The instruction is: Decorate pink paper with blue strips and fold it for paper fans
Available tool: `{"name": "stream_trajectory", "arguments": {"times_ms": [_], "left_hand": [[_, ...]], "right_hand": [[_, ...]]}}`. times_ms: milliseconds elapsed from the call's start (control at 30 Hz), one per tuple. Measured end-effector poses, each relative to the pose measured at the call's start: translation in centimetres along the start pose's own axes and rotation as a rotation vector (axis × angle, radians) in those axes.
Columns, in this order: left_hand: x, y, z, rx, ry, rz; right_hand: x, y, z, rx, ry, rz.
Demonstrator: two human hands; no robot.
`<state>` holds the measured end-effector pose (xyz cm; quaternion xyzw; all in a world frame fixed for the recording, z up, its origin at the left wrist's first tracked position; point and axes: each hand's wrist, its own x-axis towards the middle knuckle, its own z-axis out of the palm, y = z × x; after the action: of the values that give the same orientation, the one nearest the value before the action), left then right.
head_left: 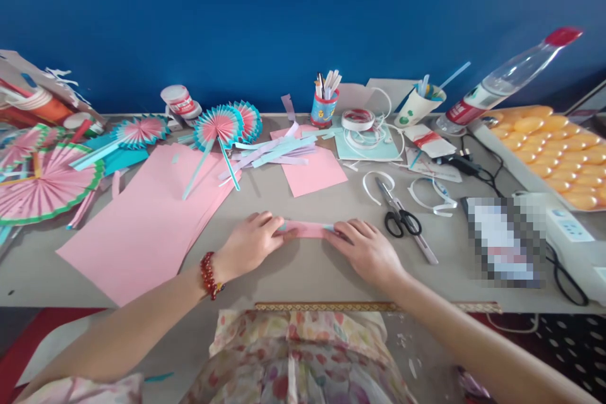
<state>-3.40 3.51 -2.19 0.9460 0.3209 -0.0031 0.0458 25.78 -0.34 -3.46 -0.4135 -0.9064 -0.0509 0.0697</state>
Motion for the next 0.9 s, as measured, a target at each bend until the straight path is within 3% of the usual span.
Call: {"name": "stream_trajectory", "arguments": {"times_ms": [100,233,333,467,700,900], "left_hand": [[-0.2,1.3,-0.1,0.013,0.068,0.003],[0.4,3.9,-0.8,0.003,0.149,-0.1],[1.2,4.8,-0.7,-0.043,0.146,-0.018],[1.3,4.3,0.5,-0.139,0.097,0.121],[-0.8,3.2,0.8,-0.131,0.024,0.056],[-0.8,3.1,0.6,-0.143,0.011,0.072]], "right_hand": [[-0.5,-1.0,-0.8,-0.042,-0.02,0.035],[-0.2,-2.1,-1.7,-0.083,-0.041,0.041],[0.0,-2.2,-1.9,-0.076,-0.06,0.058],[-0.7,-1.2,-1.2,-0.013,-0.057,0.105],[-3.3,0.0,-0.2,0.063,0.007,0.169],[-2.7,-0.2,-0.6,0.094,0.007,0.197]]}}
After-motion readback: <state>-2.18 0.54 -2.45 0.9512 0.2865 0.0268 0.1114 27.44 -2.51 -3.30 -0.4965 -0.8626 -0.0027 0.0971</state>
